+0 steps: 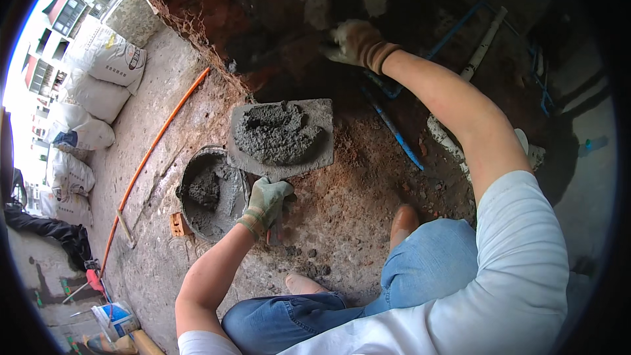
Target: Apply wet cement plaster to a wall using a trowel and hawk.
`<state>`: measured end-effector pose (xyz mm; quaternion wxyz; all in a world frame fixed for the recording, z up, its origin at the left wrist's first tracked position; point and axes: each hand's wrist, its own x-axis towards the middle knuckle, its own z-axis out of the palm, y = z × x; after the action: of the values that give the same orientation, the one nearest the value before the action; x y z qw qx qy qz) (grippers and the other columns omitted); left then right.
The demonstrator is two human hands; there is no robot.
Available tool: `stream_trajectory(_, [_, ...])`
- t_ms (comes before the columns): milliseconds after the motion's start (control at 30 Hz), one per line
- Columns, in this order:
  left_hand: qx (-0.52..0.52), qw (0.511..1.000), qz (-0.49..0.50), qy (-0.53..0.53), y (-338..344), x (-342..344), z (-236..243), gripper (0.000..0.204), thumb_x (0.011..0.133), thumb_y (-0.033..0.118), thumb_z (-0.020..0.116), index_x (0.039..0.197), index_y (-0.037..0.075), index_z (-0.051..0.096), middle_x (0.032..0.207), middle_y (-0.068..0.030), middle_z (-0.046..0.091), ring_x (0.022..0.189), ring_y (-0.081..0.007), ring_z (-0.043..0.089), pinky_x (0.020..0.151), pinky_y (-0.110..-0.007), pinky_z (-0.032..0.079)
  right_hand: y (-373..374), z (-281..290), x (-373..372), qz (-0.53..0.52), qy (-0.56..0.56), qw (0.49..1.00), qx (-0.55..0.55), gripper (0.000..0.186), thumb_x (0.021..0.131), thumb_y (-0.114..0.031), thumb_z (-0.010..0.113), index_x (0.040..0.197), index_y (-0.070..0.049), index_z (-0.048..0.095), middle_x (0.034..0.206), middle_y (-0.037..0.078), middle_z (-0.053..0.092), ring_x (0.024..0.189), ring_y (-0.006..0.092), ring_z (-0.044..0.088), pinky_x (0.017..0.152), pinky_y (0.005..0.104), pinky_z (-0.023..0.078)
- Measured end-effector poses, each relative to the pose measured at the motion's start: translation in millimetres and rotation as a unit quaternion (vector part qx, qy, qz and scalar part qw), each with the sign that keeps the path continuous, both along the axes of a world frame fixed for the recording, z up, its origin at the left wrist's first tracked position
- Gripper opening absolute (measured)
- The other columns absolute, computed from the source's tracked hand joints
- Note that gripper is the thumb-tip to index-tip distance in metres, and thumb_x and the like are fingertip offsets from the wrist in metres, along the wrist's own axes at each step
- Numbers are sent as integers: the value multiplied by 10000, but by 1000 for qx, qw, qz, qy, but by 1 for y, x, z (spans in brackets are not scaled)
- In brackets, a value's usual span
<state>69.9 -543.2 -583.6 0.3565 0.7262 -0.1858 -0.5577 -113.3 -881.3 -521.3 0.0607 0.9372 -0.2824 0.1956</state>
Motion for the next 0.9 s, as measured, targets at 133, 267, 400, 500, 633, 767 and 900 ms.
stream_trajectory(133, [-3, 1000, -3, 8, 3, -7, -12, 217, 765, 108, 667, 889, -23, 545, 776, -129, 665, 547, -191, 593, 499, -334, 507, -4, 13, 23, -56, 69, 996, -2, 377, 857, -454, 672, 1050, -139, 749, 895, 118, 727, 899, 349, 692, 819, 442, 550])
stream_trajectory(267, [4, 1000, -1, 17, 11, -10, -19, 216, 772, 115, 663, 898, -21, 553, 782, -123, 663, 553, -188, 591, 499, -340, 499, -23, 37, 15, 4, -23, 988, 152, 321, 883, -385, 661, 1014, -102, 740, 915, 147, 718, 877, 343, 690, 770, 438, 547])
stream_trajectory(400, [-11, 999, 3, 42, 2, -16, -28, 208, 768, 119, 664, 888, -8, 551, 766, -112, 656, 553, -183, 581, 509, -333, 493, -34, -9, -9, 61, -181, 964, 184, 255, 865, -317, 705, 924, -70, 719, 805, 156, 696, 747, 291, 689, 659, 382, 531])
stream_trajectory(500, [-6, 999, 14, 30, 7, -11, -25, 198, 770, 115, 664, 887, 0, 552, 758, -107, 651, 553, -181, 577, 511, -330, 491, 14, -20, -6, -93, -92, 991, -3, 201, 887, -273, 684, 980, -97, 715, 902, 107, 717, 815, 257, 695, 676, 369, 545])
stream_trajectory(633, [-1, 999, 8, 32, -1, -14, -31, 192, 782, 120, 666, 893, 3, 561, 758, -106, 653, 561, -190, 589, 508, -332, 495, 48, -65, -15, -41, -279, 955, 92, 234, 863, -323, 688, 915, -98, 723, 860, 106, 715, 800, 309, 692, 684, 395, 554])
stream_trajectory(767, [-2, 1000, 15, 27, 7, -2, -41, 224, 755, 89, 683, 902, -9, 544, 754, -130, 657, 558, -206, 604, 494, -341, 509, 139, -48, -6, -63, 75, 965, 244, 179, 860, -242, 676, 915, -74, 702, 830, 97, 697, 816, 263, 696, 702, 378, 542])
stream_trajectory(900, [4, 1000, 12, 17, 7, -1, -43, 173, 780, 125, 661, 892, 24, 575, 743, -88, 644, 567, -180, 588, 511, -328, 492, 147, -42, -26, -10, -140, 956, 258, 333, 810, -382, 713, 842, -51, 715, 770, 133, 697, 745, 312, 689, 655, 388, 549])
